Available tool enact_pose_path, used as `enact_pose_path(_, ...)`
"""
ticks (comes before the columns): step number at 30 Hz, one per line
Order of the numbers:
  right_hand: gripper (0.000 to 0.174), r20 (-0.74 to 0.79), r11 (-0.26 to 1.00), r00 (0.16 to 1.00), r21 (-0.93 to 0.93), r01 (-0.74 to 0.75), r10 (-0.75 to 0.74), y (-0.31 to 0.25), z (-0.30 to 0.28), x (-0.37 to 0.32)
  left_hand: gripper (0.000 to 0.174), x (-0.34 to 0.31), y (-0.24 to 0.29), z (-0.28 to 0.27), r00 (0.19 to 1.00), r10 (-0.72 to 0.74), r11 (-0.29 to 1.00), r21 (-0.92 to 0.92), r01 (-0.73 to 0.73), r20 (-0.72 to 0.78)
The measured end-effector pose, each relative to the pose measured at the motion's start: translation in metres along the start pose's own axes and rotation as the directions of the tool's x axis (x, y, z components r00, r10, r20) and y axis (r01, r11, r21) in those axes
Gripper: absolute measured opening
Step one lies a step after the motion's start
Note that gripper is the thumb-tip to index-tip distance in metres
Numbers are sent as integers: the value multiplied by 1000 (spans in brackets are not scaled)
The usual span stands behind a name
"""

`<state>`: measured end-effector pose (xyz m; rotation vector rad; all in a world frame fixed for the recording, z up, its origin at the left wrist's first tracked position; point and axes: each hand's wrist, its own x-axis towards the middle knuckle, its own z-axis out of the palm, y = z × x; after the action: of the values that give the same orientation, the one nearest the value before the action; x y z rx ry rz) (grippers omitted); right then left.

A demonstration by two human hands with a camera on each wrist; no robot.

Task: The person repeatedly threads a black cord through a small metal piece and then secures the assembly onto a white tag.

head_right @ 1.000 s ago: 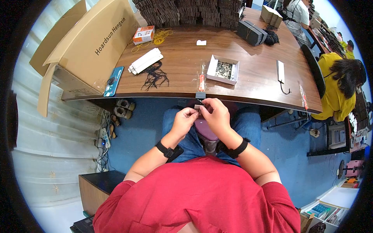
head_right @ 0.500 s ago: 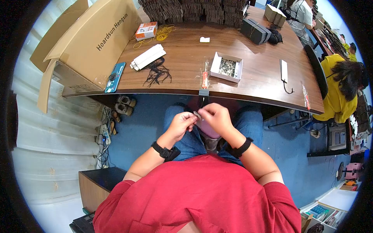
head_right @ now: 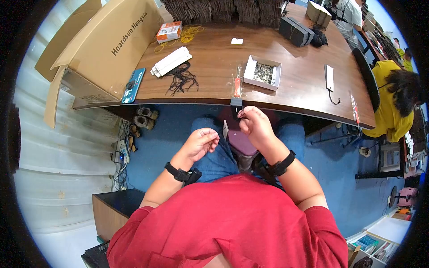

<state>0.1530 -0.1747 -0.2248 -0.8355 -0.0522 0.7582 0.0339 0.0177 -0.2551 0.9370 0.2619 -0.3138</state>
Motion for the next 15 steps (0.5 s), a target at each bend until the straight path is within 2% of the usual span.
enact_pose_path(2,15,179,917,967,324,-234,183,-6,-4,-1,18,-2,5,6,1000,-10,1000,-21,10,16)
enact_pose_path(3,16,289,854,926,389,-345,242,-8,-8,0,19,-2,8,9,1000,-13,999,-36,13,24)
enact_pose_path(6,16,381,697,878,543,-467,291,-9,-13,-2,21,-4,16,22,998,-7,998,-67,11,64)
enact_pose_path(7,22,391,678,885,580,-451,253,-6,-14,-3,21,-3,17,24,995,9,996,-89,0,98)
enact_pose_path(10,35,325,735,920,564,-376,220,-17,-3,-16,19,-1,22,38,991,53,997,-62,-46,125)
enact_pose_path(13,45,434,807,883,448,-386,181,-17,-15,-24,18,3,27,44,989,63,998,-6,-62,134)
enact_pose_path(15,44,443,891,884,327,-316,151,-22,-18,-28,17,4,30,47,992,57,994,84,-67,114)
